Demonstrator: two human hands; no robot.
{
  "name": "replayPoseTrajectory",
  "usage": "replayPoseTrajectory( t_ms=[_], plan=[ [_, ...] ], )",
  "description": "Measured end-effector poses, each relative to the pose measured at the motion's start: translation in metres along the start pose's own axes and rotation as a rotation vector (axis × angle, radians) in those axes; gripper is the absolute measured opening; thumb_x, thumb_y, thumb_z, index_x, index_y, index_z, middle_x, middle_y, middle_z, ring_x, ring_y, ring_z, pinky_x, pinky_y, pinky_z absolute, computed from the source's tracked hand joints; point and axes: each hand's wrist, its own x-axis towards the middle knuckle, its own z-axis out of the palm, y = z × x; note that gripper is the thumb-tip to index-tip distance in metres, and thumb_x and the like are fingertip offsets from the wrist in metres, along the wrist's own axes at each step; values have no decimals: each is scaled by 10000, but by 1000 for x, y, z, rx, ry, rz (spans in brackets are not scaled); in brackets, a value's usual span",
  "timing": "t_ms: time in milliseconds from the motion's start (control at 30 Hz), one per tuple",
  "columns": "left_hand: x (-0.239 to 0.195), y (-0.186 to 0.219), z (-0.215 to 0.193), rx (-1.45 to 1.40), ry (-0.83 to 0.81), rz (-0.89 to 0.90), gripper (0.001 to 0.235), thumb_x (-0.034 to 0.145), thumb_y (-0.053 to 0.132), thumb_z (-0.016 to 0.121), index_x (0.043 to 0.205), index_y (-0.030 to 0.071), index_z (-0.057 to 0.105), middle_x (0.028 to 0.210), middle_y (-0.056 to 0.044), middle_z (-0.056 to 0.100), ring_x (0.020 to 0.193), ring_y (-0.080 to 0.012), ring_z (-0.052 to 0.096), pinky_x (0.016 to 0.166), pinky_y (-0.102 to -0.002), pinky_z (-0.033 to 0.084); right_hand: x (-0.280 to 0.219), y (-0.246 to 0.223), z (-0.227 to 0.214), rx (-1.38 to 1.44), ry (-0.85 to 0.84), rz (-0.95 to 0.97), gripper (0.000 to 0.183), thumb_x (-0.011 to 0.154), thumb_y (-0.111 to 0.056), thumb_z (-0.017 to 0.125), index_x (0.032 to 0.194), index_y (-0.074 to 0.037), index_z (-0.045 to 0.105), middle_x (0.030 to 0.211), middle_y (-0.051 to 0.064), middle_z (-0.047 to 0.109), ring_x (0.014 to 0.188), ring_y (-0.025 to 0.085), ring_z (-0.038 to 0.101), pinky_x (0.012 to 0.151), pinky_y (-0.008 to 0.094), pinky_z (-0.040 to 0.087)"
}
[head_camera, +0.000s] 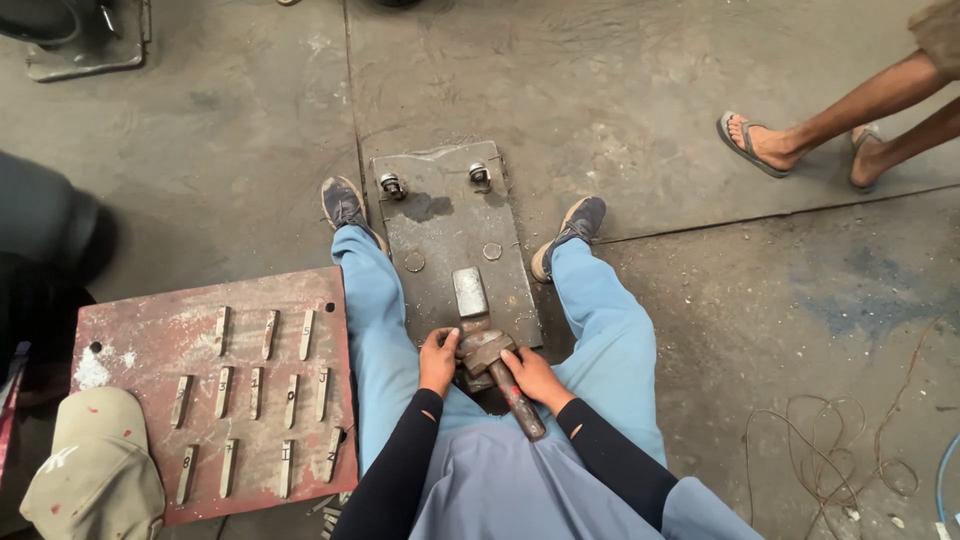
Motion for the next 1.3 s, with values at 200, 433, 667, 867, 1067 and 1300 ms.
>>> replayPoseTrajectory(
  t_ms=[200,433,667,867,1067,1300],
  plan=[
    [0,0,0,14,13,-11,288,971,246,671,1120,0,687,940,-62,718,694,-133,656,596,-287,528,-1,-1,-1,23,9,-11,626,978,-565,519,1044,43,650,1041,303,704,1012,456,668,883,479,512],
    [13,-24,-8,86,13,124,321,977,283,679,1108,-7,718,937,-112,724,726,-146,641,638,-305,553,4,11,11,42,36,-16,688,969,-576,547,1183,72,639,1114,313,693,1061,457,661,915,465,524],
    [24,-33,-9,158,-43,233,347,1001,269,660,1138,-45,709,1037,-146,746,883,-172,674,772,-290,546,-3,1,3,27,36,-6,716,985,-603,517,1199,72,630,1132,301,686,1073,458,654,914,483,516],
    [13,-14,-5,48,-23,35,336,1009,248,631,1171,-44,669,1006,-122,705,794,-195,656,684,-340,557,-4,-3,1,1,16,20,719,978,-631,513,1092,68,639,1019,306,696,973,463,674,840,504,530],
    [12,-12,-5,50,-6,-22,322,1010,240,627,1180,-32,656,973,-122,694,722,-188,662,617,-338,536,-5,-5,-1,19,8,3,719,981,-624,513,1094,75,634,1004,310,693,959,462,675,841,502,525],
    [14,-14,-6,49,-2,-10,320,1006,237,627,1175,-34,648,970,-114,698,716,-194,670,614,-338,535,-5,-5,0,18,5,10,717,984,-615,518,1113,81,627,1017,316,689,969,466,670,853,501,524]
  ],
)
